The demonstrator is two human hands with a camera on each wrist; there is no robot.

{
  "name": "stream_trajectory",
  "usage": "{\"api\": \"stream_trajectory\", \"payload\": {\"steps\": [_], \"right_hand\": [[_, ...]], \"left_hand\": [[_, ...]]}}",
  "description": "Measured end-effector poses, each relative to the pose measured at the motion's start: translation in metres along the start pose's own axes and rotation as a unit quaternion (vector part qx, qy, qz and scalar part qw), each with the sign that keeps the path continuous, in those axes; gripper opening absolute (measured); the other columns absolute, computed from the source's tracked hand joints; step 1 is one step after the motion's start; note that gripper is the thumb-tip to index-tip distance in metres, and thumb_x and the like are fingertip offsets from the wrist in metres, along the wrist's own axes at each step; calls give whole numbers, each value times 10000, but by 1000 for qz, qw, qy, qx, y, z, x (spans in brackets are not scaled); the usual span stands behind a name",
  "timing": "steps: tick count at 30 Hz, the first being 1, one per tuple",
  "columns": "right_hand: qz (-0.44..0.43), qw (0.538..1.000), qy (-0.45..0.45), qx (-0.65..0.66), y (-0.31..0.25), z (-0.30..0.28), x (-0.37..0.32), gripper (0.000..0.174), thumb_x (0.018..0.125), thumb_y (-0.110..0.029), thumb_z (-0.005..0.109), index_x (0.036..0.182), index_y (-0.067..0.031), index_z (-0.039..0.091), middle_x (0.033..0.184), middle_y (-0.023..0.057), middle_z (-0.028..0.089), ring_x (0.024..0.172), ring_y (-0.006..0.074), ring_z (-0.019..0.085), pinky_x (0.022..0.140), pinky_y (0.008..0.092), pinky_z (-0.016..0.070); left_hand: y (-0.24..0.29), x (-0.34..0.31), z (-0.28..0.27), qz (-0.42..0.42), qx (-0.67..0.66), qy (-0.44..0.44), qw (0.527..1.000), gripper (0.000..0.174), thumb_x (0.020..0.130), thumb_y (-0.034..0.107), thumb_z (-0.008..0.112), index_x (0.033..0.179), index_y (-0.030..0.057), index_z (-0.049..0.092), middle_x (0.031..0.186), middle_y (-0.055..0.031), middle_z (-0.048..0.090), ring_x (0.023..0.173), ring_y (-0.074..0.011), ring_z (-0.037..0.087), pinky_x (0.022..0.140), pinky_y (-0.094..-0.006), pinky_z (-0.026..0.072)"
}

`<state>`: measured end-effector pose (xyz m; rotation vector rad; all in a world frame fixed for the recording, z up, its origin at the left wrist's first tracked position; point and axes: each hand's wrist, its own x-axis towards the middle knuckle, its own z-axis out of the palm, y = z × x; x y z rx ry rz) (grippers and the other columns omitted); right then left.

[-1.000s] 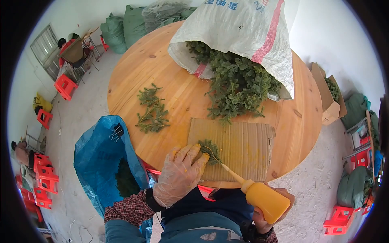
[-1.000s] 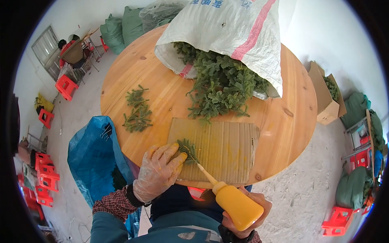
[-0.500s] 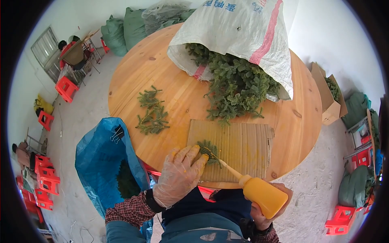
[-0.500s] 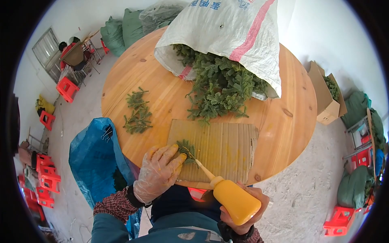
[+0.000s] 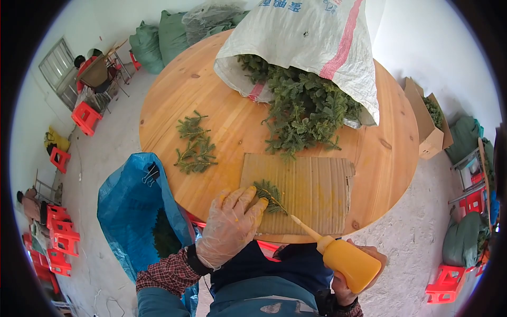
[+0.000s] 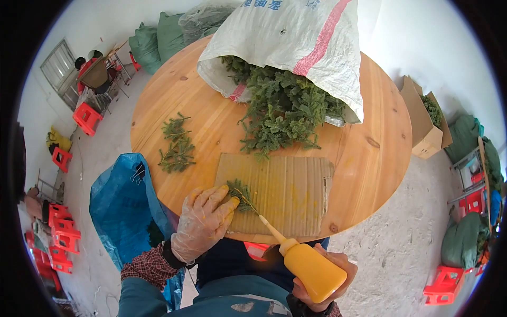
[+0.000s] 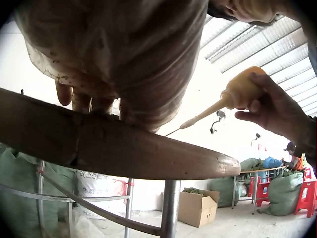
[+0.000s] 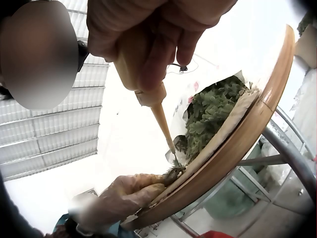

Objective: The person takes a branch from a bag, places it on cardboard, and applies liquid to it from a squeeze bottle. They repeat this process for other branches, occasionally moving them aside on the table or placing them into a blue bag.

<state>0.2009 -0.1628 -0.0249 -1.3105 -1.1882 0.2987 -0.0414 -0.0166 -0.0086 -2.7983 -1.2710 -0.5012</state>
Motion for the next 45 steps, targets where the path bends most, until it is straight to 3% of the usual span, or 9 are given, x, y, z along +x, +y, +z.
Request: {"api": "stream_trajectory", "payload": {"steps": [3, 7, 13, 17, 20, 24, 26, 39, 45], "right_hand": [[-21, 996, 8, -90, -13, 0, 8, 781, 902, -661, 588, 1219, 39, 452, 973, 115, 543, 856, 224, 631, 800, 366, 546], [84, 996, -24, 33, 10, -23, -1, 757, 850, -494, 753, 1294, 27, 431, 1083, 161, 645, 870, 207, 633, 802, 367, 512], [182, 946, 109, 246, 23, 2, 8, 682, 949, -555, 595, 1307, 15, 487, 1093, 134, 641, 786, 166, 641, 732, 284, 532], [195, 923, 105, 314, 33, 6, 18, 574, 989, -482, 571, 1306, -8, 500, 1110, 124, 656, 770, 138, 615, 725, 266, 512], [210, 901, 114, 361, 34, 9, 26, 521, 1014, -448, 544, 1307, -18, 504, 1097, 113, 667, 758, 124, 595, 729, 263, 499], [218, 860, 117, 446, 33, 19, 41, 467, 1025, -405, 543, 1301, -29, 519, 1111, 106, 669, 745, 123, 573, 746, 277, 493], [219, 850, 122, 463, 36, 28, 45, 448, 1029, -386, 542, 1298, -28, 524, 1120, 103, 670, 753, 124, 580, 755, 279, 496], [216, 852, 126, 461, 45, 35, 43, 418, 1037, -356, 535, 1293, -26, 530, 1123, 103, 671, 774, 129, 608, 880, 312, 511], [216, 844, 135, 472, 46, 36, 42, 424, 1039, -364, 530, 1298, -29, 524, 1116, 99, 670, 773, 127, 599, 918, 331, 504]], "left_hand": [[-6, 2, -1, -2, -36, 12, 999, 390, 827, 187, 696, 1211, 134, 651, 1318, -129, 565, 1262, -290, 508, 1066, -477, 357], [-6, 15, -15, -12, -38, 68, 997, 420, 824, 202, 698, 1234, 144, 629, 1305, -135, 565, 1252, -302, 515, 1041, -487, 377], [-10, 39, -21, 90, -14, -10, 996, 463, 827, 236, 689, 1269, 139, 593, 1293, -145, 558, 1238, -333, 519, 1015, -498, 391], [-31, 40, -20, 38, 32, -106, 993, 588, 858, 289, 663, 1403, 130, 512, 1344, -153, 508, 1269, -328, 476, 1081, -496, 333], [-36, 45, -28, -103, 260, 14, 960, 594, 874, 323, 633, 1423, 136, 506, 1374, -158, 492, 1328, -337, 430, 1110, -522, 301], [-15, 47, -35, -56, 250, 44, 966, 544, 894, 342, 607, 1399, 150, 538, 1408, -154, 475, 1387, -328, 372, 1127, -538, 277], [-1, 41, -20, 75, 111, -13, 991, 484, 890, 335, 622, 1329, 133, 597, 1412, -157, 473, 1410, -339, 339, 1139, -529, 270], [-10, 47, 7, 49, -74, -21, 996, 315, 888, 254, 646, 1165, 109, 686, 1326, -133, 550, 1345, -342, 427, 1114, -505, 320], [-3, 58, 2, 146, -29, -11, 989, 212, 861, 231, 667, 1028, 101, 685, 1265, -124, 584, 1285, -334, 489, 1069, -498, 364]]}}
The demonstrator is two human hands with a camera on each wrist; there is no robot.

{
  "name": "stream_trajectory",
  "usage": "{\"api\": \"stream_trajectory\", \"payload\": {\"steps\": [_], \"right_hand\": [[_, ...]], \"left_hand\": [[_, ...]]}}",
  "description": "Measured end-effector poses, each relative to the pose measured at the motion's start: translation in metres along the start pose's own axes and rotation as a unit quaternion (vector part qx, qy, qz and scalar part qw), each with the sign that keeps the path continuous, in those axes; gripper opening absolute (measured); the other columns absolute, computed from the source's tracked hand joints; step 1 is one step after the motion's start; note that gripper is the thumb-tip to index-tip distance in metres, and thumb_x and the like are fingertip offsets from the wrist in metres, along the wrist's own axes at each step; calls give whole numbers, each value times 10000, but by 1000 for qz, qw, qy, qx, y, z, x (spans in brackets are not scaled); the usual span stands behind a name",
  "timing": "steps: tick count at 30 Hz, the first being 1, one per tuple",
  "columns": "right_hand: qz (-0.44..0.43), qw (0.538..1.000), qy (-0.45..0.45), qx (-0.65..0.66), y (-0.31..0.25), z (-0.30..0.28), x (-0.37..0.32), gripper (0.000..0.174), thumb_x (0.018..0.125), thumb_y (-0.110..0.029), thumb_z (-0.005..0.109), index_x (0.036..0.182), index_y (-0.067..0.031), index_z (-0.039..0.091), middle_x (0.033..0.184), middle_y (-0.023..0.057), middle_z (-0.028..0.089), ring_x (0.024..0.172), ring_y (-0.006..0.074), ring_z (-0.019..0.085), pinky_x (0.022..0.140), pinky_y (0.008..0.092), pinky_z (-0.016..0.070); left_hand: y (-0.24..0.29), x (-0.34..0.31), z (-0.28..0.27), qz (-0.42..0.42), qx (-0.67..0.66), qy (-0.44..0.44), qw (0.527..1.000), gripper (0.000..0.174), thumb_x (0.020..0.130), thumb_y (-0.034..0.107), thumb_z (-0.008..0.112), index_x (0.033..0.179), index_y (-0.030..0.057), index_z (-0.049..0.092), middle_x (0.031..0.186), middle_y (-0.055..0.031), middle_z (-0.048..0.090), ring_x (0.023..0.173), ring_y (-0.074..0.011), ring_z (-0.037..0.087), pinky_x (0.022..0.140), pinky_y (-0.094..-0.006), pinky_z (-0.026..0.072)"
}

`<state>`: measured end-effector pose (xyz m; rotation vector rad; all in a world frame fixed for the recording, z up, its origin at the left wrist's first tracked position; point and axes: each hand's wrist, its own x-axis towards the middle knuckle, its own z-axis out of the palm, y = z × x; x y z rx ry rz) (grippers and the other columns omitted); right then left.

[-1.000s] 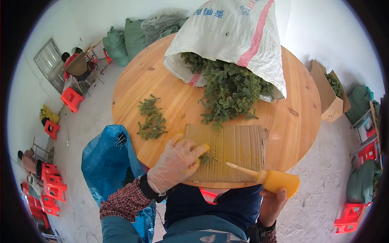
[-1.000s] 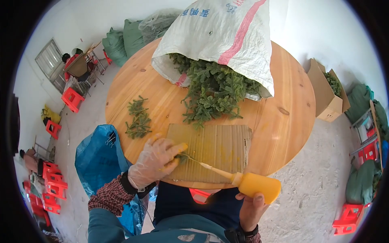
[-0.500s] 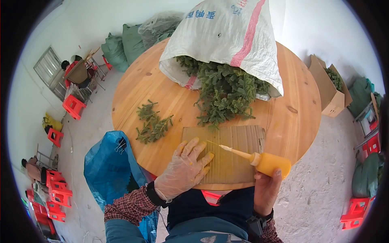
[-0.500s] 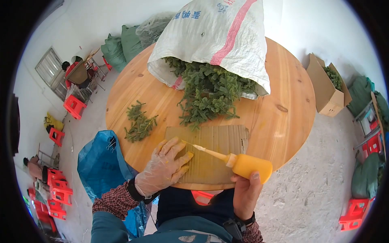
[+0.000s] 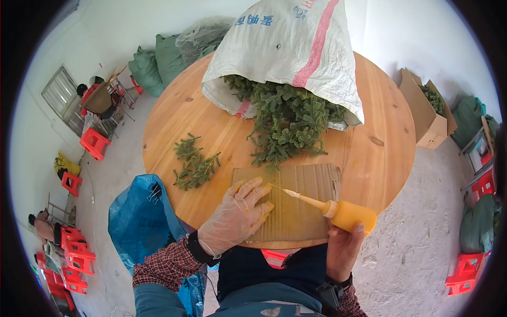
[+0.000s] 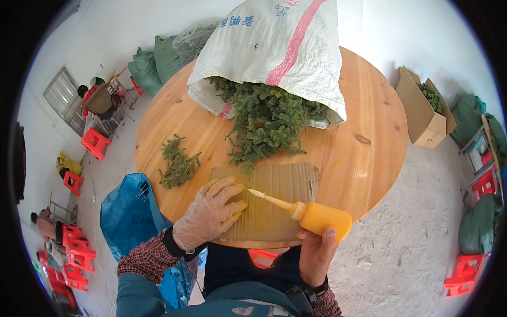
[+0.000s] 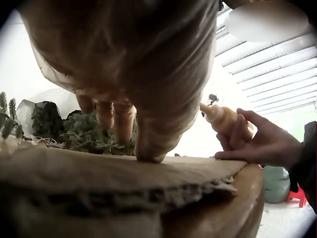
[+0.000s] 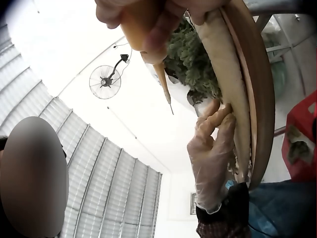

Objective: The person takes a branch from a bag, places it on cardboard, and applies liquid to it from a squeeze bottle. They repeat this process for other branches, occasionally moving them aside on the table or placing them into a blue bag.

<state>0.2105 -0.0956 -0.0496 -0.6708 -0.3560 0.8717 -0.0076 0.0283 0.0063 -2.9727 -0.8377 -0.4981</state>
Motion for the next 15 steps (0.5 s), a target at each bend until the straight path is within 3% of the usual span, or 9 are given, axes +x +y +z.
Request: {"api": "stream_trajectory", "payload": {"steps": [6, 9, 15], "right_hand": [[-3, 1000, -18, 17, 0, -3, -1, 432, 1035, -368, 537, 1308, -35, 514, 1175, 109, 653, 817, 138, 603, 967, 367, 498], [-7, 999, -16, 40, -1, 0, -2, 432, 1031, -366, 544, 1309, -36, 512, 1221, 118, 633, 844, 149, 596, 983, 383, 493], [-15, 995, -40, 91, 0, -5, 1, 437, 1025, -362, 558, 1309, -33, 510, 1285, 129, 600, 867, 163, 570, 1004, 411, 490]], "left_hand": [[-16, 10, -5, -23, -45, 4, 999, 244, 863, 242, 670, 1053, 91, 650, 1139, -98, 619, 1162, -324, 556, 985, -474, 401], [-17, 30, -12, -119, 4, 31, 992, 285, 872, 270, 661, 1092, 92, 634, 1062, -92, 611, 1062, -316, 572, 882, -443, 422], [-27, 55, 10, -154, 58, 29, 986, 259, 879, 293, 645, 1051, 99, 627, 966, -103, 615, 925, -319, 598, 811, -433, 420]]}}
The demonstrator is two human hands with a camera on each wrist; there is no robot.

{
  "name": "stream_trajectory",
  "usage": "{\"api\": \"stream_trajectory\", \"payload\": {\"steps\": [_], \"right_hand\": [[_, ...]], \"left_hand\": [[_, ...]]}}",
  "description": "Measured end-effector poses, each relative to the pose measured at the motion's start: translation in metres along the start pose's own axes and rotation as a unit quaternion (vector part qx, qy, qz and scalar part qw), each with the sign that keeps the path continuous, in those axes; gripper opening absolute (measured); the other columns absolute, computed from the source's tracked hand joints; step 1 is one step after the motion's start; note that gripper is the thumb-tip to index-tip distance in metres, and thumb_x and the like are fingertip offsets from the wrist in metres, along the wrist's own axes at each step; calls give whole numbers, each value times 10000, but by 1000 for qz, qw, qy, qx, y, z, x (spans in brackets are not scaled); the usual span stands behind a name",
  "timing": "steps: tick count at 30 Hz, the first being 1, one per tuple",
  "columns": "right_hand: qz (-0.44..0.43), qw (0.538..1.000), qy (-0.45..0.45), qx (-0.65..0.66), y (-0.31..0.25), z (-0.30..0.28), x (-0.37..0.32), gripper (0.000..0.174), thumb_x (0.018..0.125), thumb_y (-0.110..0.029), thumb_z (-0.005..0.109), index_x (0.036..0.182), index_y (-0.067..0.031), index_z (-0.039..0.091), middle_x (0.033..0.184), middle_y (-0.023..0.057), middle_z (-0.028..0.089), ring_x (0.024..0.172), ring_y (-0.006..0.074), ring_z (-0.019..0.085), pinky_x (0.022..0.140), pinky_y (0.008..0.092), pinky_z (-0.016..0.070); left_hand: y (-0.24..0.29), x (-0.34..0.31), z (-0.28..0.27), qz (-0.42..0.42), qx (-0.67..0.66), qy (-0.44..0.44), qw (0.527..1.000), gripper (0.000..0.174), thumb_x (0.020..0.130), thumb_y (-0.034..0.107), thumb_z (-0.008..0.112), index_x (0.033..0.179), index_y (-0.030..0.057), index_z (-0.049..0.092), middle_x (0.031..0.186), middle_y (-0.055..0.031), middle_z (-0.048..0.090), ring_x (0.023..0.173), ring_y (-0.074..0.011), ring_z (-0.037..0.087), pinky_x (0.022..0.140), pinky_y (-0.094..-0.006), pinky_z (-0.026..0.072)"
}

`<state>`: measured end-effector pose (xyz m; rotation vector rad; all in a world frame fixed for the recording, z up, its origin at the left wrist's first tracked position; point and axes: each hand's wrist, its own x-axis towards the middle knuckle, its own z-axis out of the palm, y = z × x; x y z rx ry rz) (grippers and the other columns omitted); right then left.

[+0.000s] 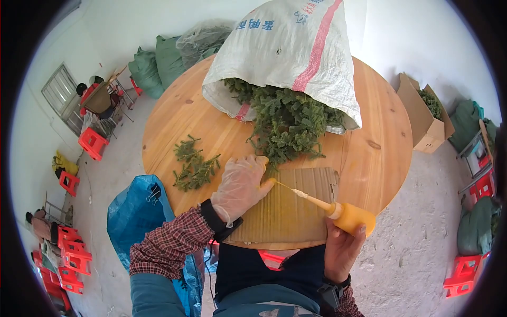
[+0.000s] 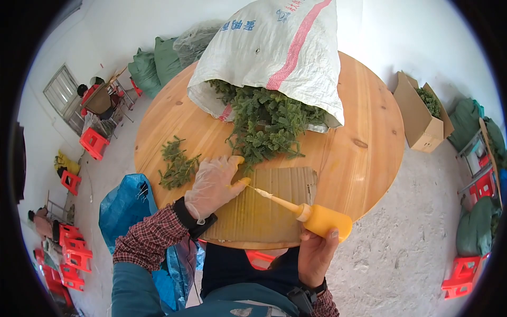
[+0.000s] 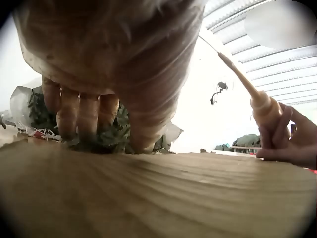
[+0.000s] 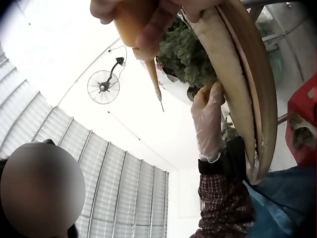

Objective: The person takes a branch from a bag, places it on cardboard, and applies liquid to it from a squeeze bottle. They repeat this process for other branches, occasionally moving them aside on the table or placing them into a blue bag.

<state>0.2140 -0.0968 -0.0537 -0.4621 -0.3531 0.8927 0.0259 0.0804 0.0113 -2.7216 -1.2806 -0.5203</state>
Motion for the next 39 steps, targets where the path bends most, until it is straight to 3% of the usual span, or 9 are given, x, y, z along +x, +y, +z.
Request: {"api": "stream_trajectory", "payload": {"steps": [11, 18, 19, 22, 27, 30, 35, 37, 39], "right_hand": [[4, 999, 44, -4, 0, 5, -2, 454, 1018, -366, 569, 1304, -19, 504, 1254, 135, 607, 787, 152, 548, 1027, 432, 488], [-5, 999, 33, 3, 2, -2, -1, 468, 1016, -369, 570, 1315, -17, 495, 1257, 138, 605, 809, 160, 564, 1039, 449, 489], [-6, 999, 32, 5, 2, -2, -1, 472, 1015, -370, 571, 1318, -16, 493, 1258, 138, 605, 816, 162, 569, 1039, 451, 490], [-8, 1000, 27, -3, 2, -1, 0, 480, 1014, -373, 572, 1324, -16, 491, 1268, 139, 600, 824, 166, 575, 1041, 456, 491], [-11, 1000, 20, 0, 3, -6, 0, 498, 1011, -380, 576, 1336, -15, 483, 1287, 143, 589, 870, 181, 598, 1044, 463, 493], [-9, 1000, 28, -4, 2, -2, -2, 499, 1009, -380, 579, 1335, -15, 483, 1288, 146, 587, 874, 182, 599, 1046, 466, 492], [-8, 1000, 11, -2, 2, -5, -1, 501, 1005, -381, 586, 1329, -13, 483, 1281, 151, 587, 894, 185, 606, 1044, 469, 496], [-7, 1000, 16, -4, 2, -2, -1, 503, 1005, -382, 587, 1328, -12, 483, 1278, 151, 588, 888, 183, 604, 1045, 469, 496], [-15, 999, 35, -5, 2, 1, -1, 506, 1004, -385, 589, 1327, -10, 481, 1273, 152, 589, 876, 178, 602, 1046, 471, 495]], "left_hand": [[-27, 7, -34, -68, -199, 22, 977, 194, 902, 224, 619, 961, 49, 679, 864, -137, 694, 846, -331, 657, 746, -388, 483], [-41, -10, -38, -141, -528, -24, 837, 218, 939, 198, 625, 1026, 4, 675, 773, -157, 653, 732, -270, 652, 689, -341, 501], [-42, -13, -36, -142, -528, -22, 837, 218, 939, 198, 625, 1026, 4, 675, 773, -157, 653, 732, -270, 652, 689, -341, 501], [-37, -18, -28, -15, -224, 111, 968, 220, 949, 180, 623, 1010, -25, 673, 758, -91, 647, 737, -157, 626, 710, -307, 499], [-38, -14, -42, -113, -265, 30, 957, 207, 937, 173, 627, 1000, -19, 677, 758, -94, 653, 732, -175, 633, 720, -311, 503], [-41, -17, -40, -145, -560, -18, 816, 205, 925, 164, 629, 1013, -15, 675, 793, -119, 662, 722, -223, 644, 695, -327, 509], [-38, -28, -40, -155, -546, -51, 822, 212, 955, 164, 612, 1041, -23, 663, 835, -89, 663, 748, -182, 634, 712, -313, 506], [-39, -31, -32, -113, -332, 21, 936, 201, 955, 137, 613, 1052, -34, 657, 876, -49, 659, 791, -141, 624, 736, -292, 505], [-41, -30, -29, -86, -215, 54, 971, 196, 955, 123, 614, 1058, -39, 654, 896, -30, 656, 813, -120, 619, 747, -281, 505]]}}
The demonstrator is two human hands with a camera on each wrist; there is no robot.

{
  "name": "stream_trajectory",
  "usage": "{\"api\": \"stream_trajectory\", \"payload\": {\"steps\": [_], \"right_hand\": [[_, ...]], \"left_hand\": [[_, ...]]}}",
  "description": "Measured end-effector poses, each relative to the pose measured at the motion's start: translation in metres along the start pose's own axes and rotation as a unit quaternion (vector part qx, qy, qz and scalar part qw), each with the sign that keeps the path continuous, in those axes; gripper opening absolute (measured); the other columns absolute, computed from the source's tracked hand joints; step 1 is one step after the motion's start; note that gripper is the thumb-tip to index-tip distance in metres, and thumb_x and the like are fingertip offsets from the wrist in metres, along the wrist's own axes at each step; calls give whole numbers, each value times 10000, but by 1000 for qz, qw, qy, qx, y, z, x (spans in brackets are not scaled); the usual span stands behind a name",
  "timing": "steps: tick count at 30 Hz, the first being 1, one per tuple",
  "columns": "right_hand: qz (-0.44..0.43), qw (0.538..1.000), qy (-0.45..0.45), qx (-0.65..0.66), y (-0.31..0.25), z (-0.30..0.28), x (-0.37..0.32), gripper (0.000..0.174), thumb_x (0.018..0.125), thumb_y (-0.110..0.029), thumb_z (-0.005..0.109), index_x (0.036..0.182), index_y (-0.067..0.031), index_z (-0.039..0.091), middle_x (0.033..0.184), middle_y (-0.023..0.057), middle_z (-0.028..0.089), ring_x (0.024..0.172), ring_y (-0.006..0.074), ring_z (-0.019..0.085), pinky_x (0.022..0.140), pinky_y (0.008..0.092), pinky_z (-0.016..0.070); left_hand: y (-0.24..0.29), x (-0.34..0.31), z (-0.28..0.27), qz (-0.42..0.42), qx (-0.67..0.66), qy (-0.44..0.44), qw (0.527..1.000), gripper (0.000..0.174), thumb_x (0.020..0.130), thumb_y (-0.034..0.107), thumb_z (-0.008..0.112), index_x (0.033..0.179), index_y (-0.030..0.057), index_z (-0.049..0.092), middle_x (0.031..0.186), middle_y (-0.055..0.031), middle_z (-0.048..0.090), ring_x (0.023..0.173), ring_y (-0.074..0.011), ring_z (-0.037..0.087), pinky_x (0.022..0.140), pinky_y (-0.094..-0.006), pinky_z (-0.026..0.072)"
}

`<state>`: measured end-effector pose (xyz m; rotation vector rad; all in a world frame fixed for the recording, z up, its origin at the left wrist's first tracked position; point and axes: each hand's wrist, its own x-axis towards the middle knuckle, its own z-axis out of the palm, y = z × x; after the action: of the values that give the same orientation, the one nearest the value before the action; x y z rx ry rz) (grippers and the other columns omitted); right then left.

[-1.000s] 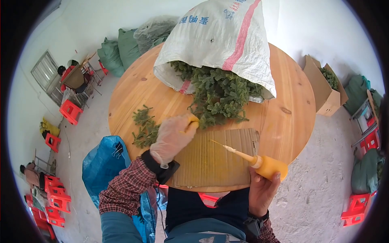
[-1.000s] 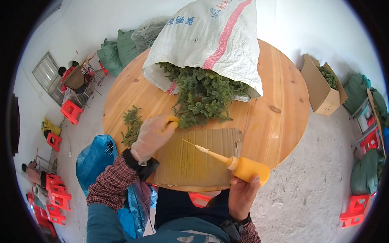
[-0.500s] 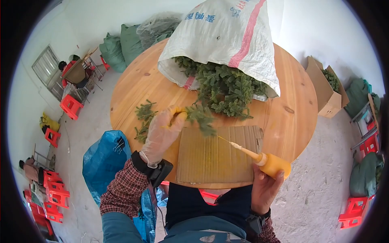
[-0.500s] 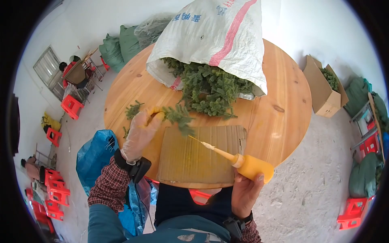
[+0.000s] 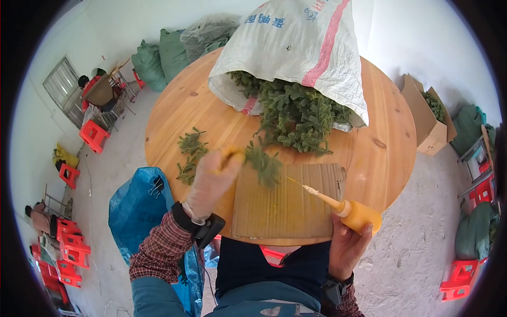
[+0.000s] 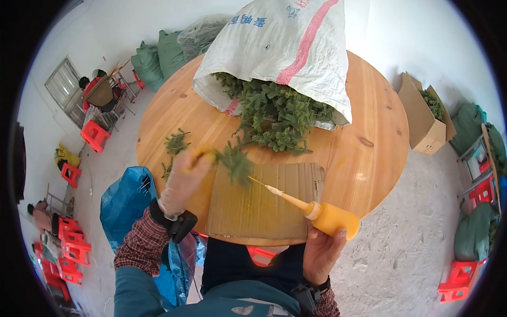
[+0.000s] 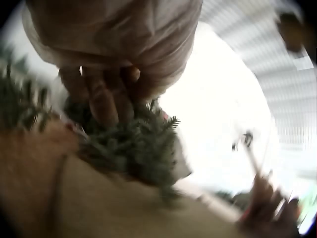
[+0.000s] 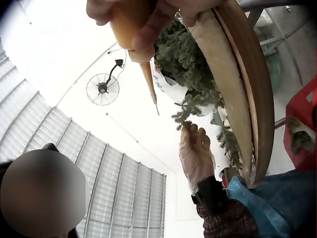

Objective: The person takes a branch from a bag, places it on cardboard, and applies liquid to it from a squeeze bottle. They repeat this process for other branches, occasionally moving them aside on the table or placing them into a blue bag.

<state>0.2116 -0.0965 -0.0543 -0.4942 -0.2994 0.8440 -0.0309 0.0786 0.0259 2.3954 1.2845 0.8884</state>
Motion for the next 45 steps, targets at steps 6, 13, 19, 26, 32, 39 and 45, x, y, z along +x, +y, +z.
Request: {"api": "stream_trajectory", "payload": {"steps": [6, 13, 19, 26, 32, 39, 45], "right_hand": [[3, 1000, -29, 4, 1, -9, 2, 534, 1010, -391, 575, 1363, -11, 450, 1320, 164, 561, 1041, 229, 610, 1051, 482, 491], [5, 1000, -22, -18, 0, -9, 2, 563, 1014, -399, 560, 1400, -15, 415, 1377, 176, 521, 1231, 289, 554, 1063, 503, 483], [-7, 1000, -10, -23, 2, -10, 0, 566, 1014, -412, 556, 1397, -18, 421, 1365, 170, 532, 1154, 272, 589, 1063, 506, 479], [40, 999, -5, 16, -6, 3, 4, 545, 1009, -430, 558, 1363, -26, 464, 1301, 148, 585, 946, 214, 628, 1048, 508, 481], [148, 981, -55, 110, 13, 59, -3, 515, 1009, -451, 546, 1314, -37, 523, 1221, 121, 633, 856, 183, 632, 1044, 521, 470], [174, 981, -81, 7, 57, 61, 6, 487, 1022, -428, 526, 1295, -25, 542, 1214, 108, 644, 849, 180, 639, 1051, 483, 466], [120, 988, -85, -33, 61, 58, 11, 454, 1033, -400, 514, 1290, -27, 546, 1221, 104, 645, 862, 172, 641, 1048, 454, 471]], "left_hand": [[6, -9, -3, -103, -324, -2, 940, 159, 928, 68, 606, 1046, -11, 677, 903, -66, 696, 833, -145, 655, 753, -280, 517], [9, -21, -4, 19, -104, -6, 994, 149, 935, 48, 608, 1055, -3, 678, 942, -28, 683, 854, -109, 631, 793, -257, 505], [16, -5, -8, -63, -256, 39, 964, 147, 914, 36, 642, 1056, 12, 670, 968, -22, 675, 852, -91, 625, 772, -245, 499], [15, -27, -6, -157, -368, -83, 913, 154, 904, 31, 654, 1054, 1, 672, 991, -9, 668, 911, -76, 600, 824, -233, 486], [17, -51, 8, -149, -329, -134, 923, 158, 877, 59, 684, 1030, 20, 685, 957, -41, 685, 846, -96, 624, 771, -239, 501], [22, -69, -8, -112, -230, -124, 959, 135, 846, 45, 700, 977, 19, 679, 937, -66, 690, 882, -156, 657, 802, -286, 516], [9, -78, -22, -141, -351, -78, 923, 150, 846, 26, 685, 994, 6, 670, 960, -82, 675, 916, -155, 653, 838, -291, 510]]}}
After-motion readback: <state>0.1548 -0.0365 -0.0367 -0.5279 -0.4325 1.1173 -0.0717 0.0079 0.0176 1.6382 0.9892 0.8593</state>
